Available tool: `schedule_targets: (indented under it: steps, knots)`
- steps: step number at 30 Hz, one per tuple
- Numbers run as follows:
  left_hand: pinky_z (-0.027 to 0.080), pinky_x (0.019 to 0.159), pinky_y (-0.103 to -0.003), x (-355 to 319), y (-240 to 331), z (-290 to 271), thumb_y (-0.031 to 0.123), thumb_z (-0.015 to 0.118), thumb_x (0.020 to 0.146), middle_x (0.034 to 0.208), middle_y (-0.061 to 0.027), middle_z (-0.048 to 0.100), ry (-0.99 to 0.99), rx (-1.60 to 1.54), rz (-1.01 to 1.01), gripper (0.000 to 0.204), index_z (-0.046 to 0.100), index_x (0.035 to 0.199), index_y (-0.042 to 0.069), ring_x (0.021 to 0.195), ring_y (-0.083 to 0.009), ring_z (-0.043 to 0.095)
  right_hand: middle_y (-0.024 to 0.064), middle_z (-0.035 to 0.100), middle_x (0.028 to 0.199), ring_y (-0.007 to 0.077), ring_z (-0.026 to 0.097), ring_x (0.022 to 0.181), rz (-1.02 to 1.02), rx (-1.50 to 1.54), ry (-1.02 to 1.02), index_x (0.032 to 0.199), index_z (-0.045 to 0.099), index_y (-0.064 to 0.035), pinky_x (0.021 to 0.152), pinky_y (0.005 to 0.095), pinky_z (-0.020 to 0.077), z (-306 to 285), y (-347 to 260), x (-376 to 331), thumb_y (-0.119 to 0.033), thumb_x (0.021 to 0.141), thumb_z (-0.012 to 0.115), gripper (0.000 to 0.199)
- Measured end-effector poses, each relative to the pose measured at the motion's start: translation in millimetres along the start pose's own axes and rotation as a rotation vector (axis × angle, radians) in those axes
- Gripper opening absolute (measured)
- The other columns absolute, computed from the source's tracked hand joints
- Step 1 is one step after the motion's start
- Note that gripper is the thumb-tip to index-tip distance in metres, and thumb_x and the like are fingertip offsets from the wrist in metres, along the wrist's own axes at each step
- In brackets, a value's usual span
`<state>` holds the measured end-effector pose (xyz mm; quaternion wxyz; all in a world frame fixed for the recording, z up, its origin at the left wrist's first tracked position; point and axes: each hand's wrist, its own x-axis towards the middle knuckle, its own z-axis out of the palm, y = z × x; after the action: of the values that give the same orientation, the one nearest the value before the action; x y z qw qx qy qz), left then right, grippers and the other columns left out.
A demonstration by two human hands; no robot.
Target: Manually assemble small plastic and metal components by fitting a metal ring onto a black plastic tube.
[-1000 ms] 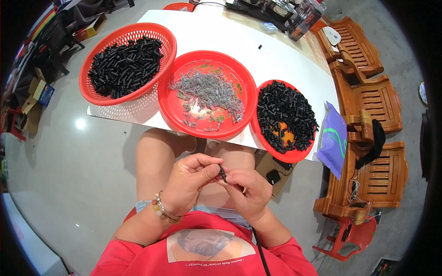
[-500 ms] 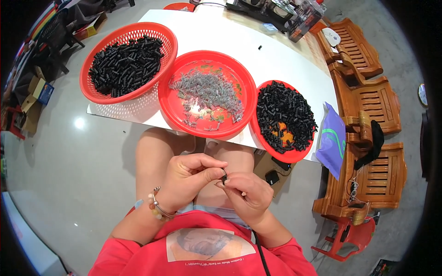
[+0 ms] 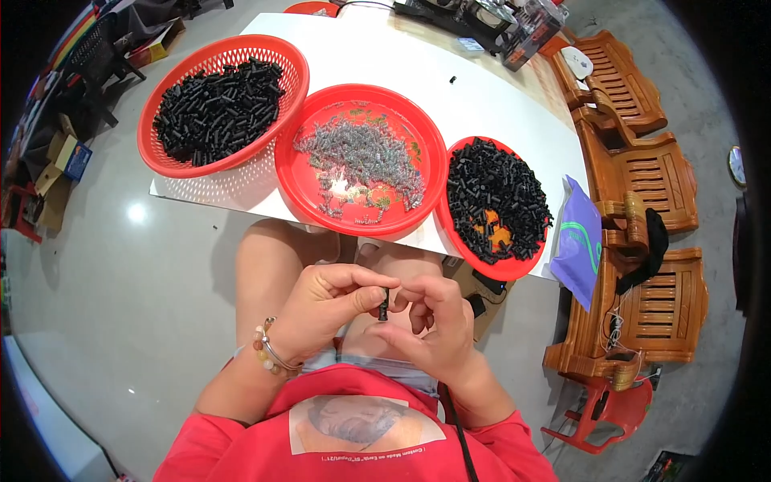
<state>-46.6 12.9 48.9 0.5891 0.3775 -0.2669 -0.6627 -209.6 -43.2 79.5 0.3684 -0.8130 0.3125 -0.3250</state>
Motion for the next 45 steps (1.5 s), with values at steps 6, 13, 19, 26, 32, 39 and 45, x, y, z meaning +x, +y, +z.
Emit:
schedule_targets:
  steps: [6,13,19,26,32,39,45]
  knots:
    - [0.048,0.073,-0.022,2.1,3.1,-3.0,0.004,0.060,0.088,0.090,-0.0032,0.061,-0.091,-0.072,0.069,0.049,0.043,0.134,0.000,0.084,-0.0075,0.057,0.0049,0.061,0.080,0.0187,0.057,0.057,-0.169,-0.123,-0.148,0.099,0.060,-0.0057,0.051,0.0303,0.0459,-8.6,1.3,17.0,-0.030,0.067,0.079,0.045]
    - [0.045,0.069,-0.017,3.6,2.7,-8.2,0.002,0.063,0.086,0.079,0.0030,0.055,-0.110,-0.090,-0.028,0.050,0.044,0.132,-0.002,0.076,-0.0038,0.054,0.0069,0.060,0.077,0.0228,0.061,0.064,-0.334,-0.332,-0.164,0.087,0.064,-0.0047,0.054,0.0313,0.0480,-9.1,1.0,26.5,-0.031,0.066,0.077,0.036]
    - [0.044,0.067,-0.016,4.5,1.4,-13.5,0.003,0.062,0.086,0.078,0.0043,0.054,-0.151,-0.104,-0.096,0.047,0.047,0.130,-0.003,0.072,-0.0021,0.052,0.0048,0.059,0.074,0.0204,0.058,0.058,-0.369,-0.383,-0.201,0.083,0.064,-0.0052,0.051,0.0298,0.0462,-10.2,0.8,25.7,-0.030,0.064,0.079,0.035]
    - [0.044,0.071,-0.018,4.6,-7.4,-22.0,0.010,0.073,0.078,0.087,0.0043,0.055,-0.263,-0.038,-0.079,0.062,0.046,0.134,0.002,0.075,-0.0048,0.050,0.0023,0.054,0.062,0.0174,0.056,0.051,-0.371,-0.291,-0.108,0.078,0.062,-0.0056,0.045,0.0284,0.0418,-4.5,6.6,26.5,-0.023,0.063,0.080,0.029]
    - [0.045,0.067,-0.024,8.0,1.6,-25.7,0.016,0.079,0.069,0.083,-0.0030,0.056,-0.321,0.540,0.268,0.067,0.052,0.130,0.007,0.073,-0.0098,0.052,0.0033,0.055,0.061,0.0191,0.057,0.053,-0.308,-0.288,-0.149,0.082,0.059,-0.0041,0.046,0.0308,0.0438,-4.7,9.4,19.8,-0.020,0.068,0.074,0.026]
    - [0.045,0.064,-0.024,4.8,0.9,-28.1,0.013,0.076,0.070,0.080,-0.0041,0.057,-0.303,0.587,0.277,0.060,0.056,0.126,0.006,0.070,-0.0105,0.053,0.0013,0.050,0.054,0.0153,0.052,0.043,-0.353,-0.225,-0.078,0.083,0.061,-0.0034,0.040,0.0267,0.0383,1.2,9.7,17.7,-0.016,0.065,0.077,0.026]
    - [0.045,0.064,-0.024,6.3,-4.2,-32.1,0.010,0.076,0.069,0.081,-0.0043,0.059,-0.298,0.543,0.333,0.059,0.057,0.124,0.005,0.070,-0.0103,0.054,0.0016,0.049,0.053,0.0158,0.052,0.043,-0.392,-0.258,-0.068,0.084,0.061,-0.0026,0.039,0.0277,0.0379,2.9,6.5,19.7,-0.014,0.066,0.077,0.027]
